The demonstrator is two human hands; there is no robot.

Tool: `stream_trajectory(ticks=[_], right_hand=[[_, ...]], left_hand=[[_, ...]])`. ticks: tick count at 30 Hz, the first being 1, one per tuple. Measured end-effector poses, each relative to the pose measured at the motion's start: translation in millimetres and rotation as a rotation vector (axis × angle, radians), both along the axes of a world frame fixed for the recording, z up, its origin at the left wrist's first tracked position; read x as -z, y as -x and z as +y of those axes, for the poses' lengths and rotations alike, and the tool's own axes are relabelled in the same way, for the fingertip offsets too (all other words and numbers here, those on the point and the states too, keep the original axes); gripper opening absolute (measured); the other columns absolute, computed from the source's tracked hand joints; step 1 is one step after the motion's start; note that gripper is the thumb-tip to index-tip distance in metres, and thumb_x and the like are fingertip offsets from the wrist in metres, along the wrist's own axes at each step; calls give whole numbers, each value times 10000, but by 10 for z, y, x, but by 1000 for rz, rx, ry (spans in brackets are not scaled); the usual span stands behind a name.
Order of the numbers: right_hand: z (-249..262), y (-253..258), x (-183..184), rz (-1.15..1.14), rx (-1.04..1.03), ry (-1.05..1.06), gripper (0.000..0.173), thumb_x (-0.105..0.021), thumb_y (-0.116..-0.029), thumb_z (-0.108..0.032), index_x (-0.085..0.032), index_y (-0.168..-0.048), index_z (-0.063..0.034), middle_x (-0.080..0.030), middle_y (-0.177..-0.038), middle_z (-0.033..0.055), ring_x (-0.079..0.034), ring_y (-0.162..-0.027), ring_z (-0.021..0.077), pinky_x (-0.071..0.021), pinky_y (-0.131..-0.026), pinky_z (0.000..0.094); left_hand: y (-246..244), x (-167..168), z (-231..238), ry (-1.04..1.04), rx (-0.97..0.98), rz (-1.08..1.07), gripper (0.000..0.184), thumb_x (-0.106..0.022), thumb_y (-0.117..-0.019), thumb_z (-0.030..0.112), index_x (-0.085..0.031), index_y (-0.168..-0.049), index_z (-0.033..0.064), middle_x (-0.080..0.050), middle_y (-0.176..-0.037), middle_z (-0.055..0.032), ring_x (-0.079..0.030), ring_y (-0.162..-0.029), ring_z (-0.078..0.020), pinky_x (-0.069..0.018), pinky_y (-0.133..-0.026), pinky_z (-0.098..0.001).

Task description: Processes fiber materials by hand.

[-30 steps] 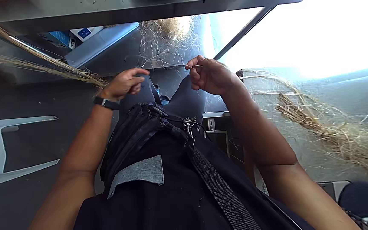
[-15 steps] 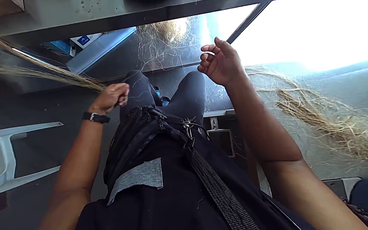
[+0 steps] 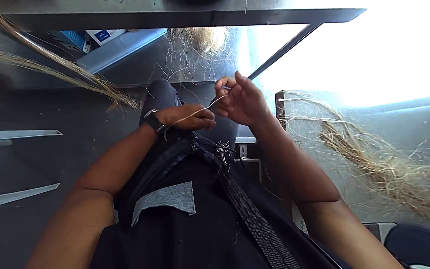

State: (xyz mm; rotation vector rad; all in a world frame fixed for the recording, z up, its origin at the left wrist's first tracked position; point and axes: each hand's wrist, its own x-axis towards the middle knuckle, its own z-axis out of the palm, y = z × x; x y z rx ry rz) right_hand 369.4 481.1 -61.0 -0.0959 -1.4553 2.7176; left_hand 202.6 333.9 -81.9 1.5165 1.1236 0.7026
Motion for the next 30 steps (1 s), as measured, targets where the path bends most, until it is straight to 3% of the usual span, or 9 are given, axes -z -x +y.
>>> stream_trajectory(ticks=[3,7,12,15,18,22,26,28,30], right_hand=[[277,-34,29,-177,298,-71,578,-147,-1082,-511,-632,-1106,-198,-651,-815,-58,-600,-670,76,-539,-644,276],[593,-93,6,-463,674,-54,532,-273,-1111,-495,-432,-1466,-132,-683,-1149,95,-723,-843,224,-628,-769,392],[722,-129,41,-548,771,-4,474,-351,-1111,-440,-450,-1445,-119,-679,-1166,115,-733,-843,241,-634,-745,382],[694,-108,50,-564,746,-26,440,-338,-1118,-421,-497,-1388,-112,-700,-1122,98,-735,-849,234,-631,-760,391],[672,-92,88,-603,711,-62,439,-314,-1121,-426,-537,-1342,-119,-713,-1098,79,-735,-864,216,-625,-762,374],[636,-38,92,-645,673,-119,458,-269,-1121,-449,-580,-1271,-149,-710,-1089,36,-718,-891,180,-598,-792,344],[581,-27,131,-690,677,-145,475,-239,-1122,-458,-588,-1236,-157,-705,-1075,35,-719,-888,172,-596,-764,327],[561,-28,131,-704,674,-138,475,-227,-1126,-452,-592,-1214,-161,-712,-1059,34,-722,-873,166,-596,-744,311],[555,-21,129,-707,672,-134,454,-243,-1129,-431,-595,-1184,-150,-722,-1030,41,-729,-851,170,-604,-724,309]], left_hand=[[211,130,-103,78,-187,-74,398,-384,-1111,250,-614,-846,62,-504,-639,24,-481,-527,-68,-425,-502,-242],[1002,505,-662,160,-702,72,396,-356,-1114,316,-584,-899,73,-490,-667,27,-487,-533,-84,-484,-529,-282],[1665,1638,-2471,807,-1031,758,464,-412,-1111,285,-616,-1245,-110,-636,-1139,-378,-644,-1041,-530,-475,-925,-720],[1149,2036,-3606,1389,-1025,639,366,-478,-1075,252,-606,-1258,-39,-648,-1041,-197,-646,-853,-259,-554,-796,-457],[495,2091,-4226,1608,-1088,402,397,-431,-1100,285,-636,-1196,-42,-681,-969,-178,-670,-746,-227,-583,-730,-416],[-82,1949,-4337,1751,-1109,228,234,-525,-1044,172,-635,-1147,-7,-636,-897,-132,-608,-693,-196,-545,-664,-380],[241,2009,-3928,1540,-909,347,416,-618,-1032,231,-612,-1280,-103,-605,-1314,-299,-597,-1230,-405,-468,-1027,-589],[546,2231,-3706,1288,-974,524,485,-643,-1017,312,-643,-1215,-130,-621,-1267,-356,-579,-1244,-505,-424,-1050,-679],[858,2248,-3324,1088,-1159,566,592,-643,-1013,338,-538,-1384,-113,-578,-1321,-380,-538,-1283,-539,-402,-1071,-699]])
